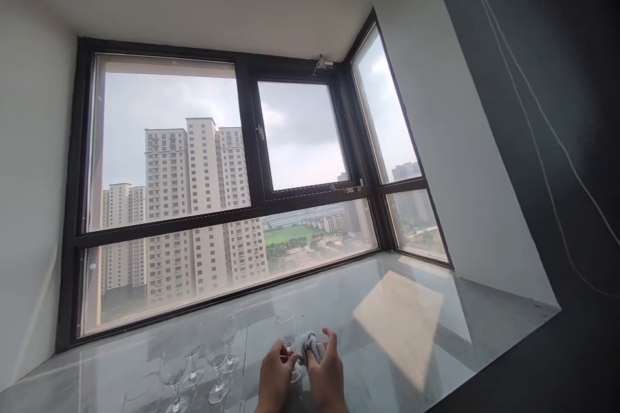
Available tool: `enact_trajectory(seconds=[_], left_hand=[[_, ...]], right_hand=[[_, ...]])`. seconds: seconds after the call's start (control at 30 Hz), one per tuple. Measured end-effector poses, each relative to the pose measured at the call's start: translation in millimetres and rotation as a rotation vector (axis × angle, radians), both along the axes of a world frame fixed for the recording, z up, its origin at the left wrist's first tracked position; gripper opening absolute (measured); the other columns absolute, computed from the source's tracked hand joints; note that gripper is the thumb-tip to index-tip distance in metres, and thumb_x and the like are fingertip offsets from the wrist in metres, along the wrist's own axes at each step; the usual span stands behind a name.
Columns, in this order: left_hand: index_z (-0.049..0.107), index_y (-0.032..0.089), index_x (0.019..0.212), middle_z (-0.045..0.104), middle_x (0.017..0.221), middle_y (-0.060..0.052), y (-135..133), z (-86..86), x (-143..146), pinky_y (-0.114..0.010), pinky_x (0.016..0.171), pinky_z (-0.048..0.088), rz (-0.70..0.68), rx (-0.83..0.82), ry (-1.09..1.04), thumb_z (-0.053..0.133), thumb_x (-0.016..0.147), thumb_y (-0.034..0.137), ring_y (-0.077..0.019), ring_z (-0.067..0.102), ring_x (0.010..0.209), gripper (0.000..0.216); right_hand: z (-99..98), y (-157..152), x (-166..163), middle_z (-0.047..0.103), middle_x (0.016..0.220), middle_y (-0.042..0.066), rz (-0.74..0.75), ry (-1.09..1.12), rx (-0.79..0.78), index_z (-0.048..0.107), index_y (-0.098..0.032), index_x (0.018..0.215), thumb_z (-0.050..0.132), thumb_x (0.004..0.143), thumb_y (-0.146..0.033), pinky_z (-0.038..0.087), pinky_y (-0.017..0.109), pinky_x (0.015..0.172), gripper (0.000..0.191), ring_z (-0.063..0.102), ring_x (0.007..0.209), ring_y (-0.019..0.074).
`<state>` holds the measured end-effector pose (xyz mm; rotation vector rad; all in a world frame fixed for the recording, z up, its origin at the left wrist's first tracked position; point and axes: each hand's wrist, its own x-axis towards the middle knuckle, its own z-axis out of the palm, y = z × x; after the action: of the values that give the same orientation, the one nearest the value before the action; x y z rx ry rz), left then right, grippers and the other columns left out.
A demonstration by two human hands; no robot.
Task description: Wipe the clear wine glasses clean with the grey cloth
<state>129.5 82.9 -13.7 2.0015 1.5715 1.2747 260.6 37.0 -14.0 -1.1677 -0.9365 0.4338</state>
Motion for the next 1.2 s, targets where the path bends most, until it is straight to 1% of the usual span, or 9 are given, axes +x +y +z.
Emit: enact_trajectory(seconds=[0.23, 0.37, 0.43, 0.53, 0.67, 0.9, 1.03, 1.1, 1.2], left_hand=[[0.063, 0.02, 0.076, 0.073, 0.078, -0.002, 37, 5.3, 44, -0.024, 0.072, 0.042, 0.095, -0.037, 0.06, 0.063, 0.084, 0.014, -0.0167, 0.067, 0.077, 0.01], [0.068, 0.018, 0.085, 0.073, 0.082, -0.004, 51, 5.1, 58, -0.025, 0.075, 0.044, 0.095, -0.071, 0.054, 0.065, 0.081, 0.013, -0.0188, 0.068, 0.081, 0.007], [0.069, 0.016, 0.099, 0.074, 0.093, -0.006, 47, 4.0, 58, -0.028, 0.084, 0.045, 0.106, -0.061, 0.057, 0.068, 0.077, 0.014, -0.022, 0.068, 0.094, 0.022], [0.068, 0.016, 0.11, 0.072, 0.105, -0.008, 23, 5.0, 46, -0.034, 0.096, 0.046, 0.091, 0.103, 0.081, 0.065, 0.078, 0.019, -0.0261, 0.064, 0.107, 0.032], [0.067, 0.019, 0.109, 0.07, 0.107, -0.009, -20, 15.6, 11, -0.041, 0.096, 0.047, 0.101, 0.414, 0.187, 0.054, 0.085, 0.02, -0.0281, 0.063, 0.106, 0.027], [0.06, 0.022, 0.097, 0.062, 0.094, -0.006, -54, 21.9, -51, -0.04, 0.087, 0.049, 0.165, 0.541, 0.26, 0.048, 0.092, 0.02, -0.0254, 0.061, 0.094, 0.014], [0.058, 0.022, 0.105, 0.057, 0.11, -0.01, -55, 20.8, -73, -0.05, 0.103, 0.04, 0.488, 0.696, 0.108, 0.051, 0.092, 0.03, -0.0301, 0.054, 0.113, 0.016], [0.055, 0.022, 0.11, 0.054, 0.116, -0.011, -49, 21.2, -79, -0.053, 0.106, 0.037, 0.649, 0.694, -0.027, 0.053, 0.089, 0.035, -0.0319, 0.05, 0.117, 0.025], [0.05, 0.02, 0.122, 0.052, 0.118, -0.012, -38, 20.4, -84, -0.053, 0.107, 0.037, 0.743, 0.61, -0.193, 0.057, 0.081, 0.039, -0.0317, 0.05, 0.113, 0.045]], right_hand=[[-1.6, 7, 30, 0.076, 0.095, 0.013, -0.187, 0.063, -0.079, 0.048, -0.022, 0.121, 0.055, 0.078, -0.05, 0.054, 0.04, 0.079, 0.052, 0.075, 0.087, 0.0336], [-9.7, 10, 41, 0.075, 0.095, 0.013, -0.154, 0.012, -0.078, 0.049, -0.023, 0.121, 0.057, 0.075, -0.052, 0.054, 0.039, 0.081, 0.055, 0.075, 0.09, 0.0339], [-8.9, 7, 41, 0.075, 0.095, 0.013, -0.134, -0.008, -0.083, 0.048, -0.023, 0.122, 0.055, 0.076, -0.05, 0.054, 0.039, 0.08, 0.054, 0.074, 0.09, 0.0334], [-1.3, 0, 37, 0.074, 0.097, 0.013, -0.13, -0.021, -0.097, 0.047, -0.022, 0.123, 0.052, 0.079, -0.047, 0.054, 0.039, 0.081, 0.051, 0.074, 0.09, 0.0328], [12.1, -10, 27, 0.074, 0.105, 0.015, -0.063, -0.071, -0.089, 0.046, -0.021, 0.126, 0.051, 0.081, -0.045, 0.053, 0.038, 0.084, 0.051, 0.072, 0.1, 0.0331], [15.0, -14, 9, 0.074, 0.108, 0.015, -0.013, -0.122, -0.08, 0.045, -0.02, 0.132, 0.05, 0.084, -0.05, 0.054, 0.036, 0.076, 0.056, 0.072, 0.097, 0.0313], [8.8, -11, 7, 0.074, 0.109, 0.015, -0.015, -0.177, -0.081, 0.045, -0.021, 0.132, 0.05, 0.086, -0.045, 0.052, 0.035, 0.077, 0.052, 0.072, 0.099, 0.031], [3.6, -8, 8, 0.074, 0.109, 0.014, -0.01, -0.225, -0.103, 0.044, -0.022, 0.132, 0.049, 0.088, -0.04, 0.051, 0.035, 0.077, 0.048, 0.072, 0.099, 0.0298], [-4.7, -5, 10, 0.075, 0.104, 0.009, 0.036, -0.364, -0.15, 0.043, -0.024, 0.128, 0.049, 0.088, -0.028, 0.049, 0.033, 0.077, 0.04, 0.073, 0.093, 0.0268]])
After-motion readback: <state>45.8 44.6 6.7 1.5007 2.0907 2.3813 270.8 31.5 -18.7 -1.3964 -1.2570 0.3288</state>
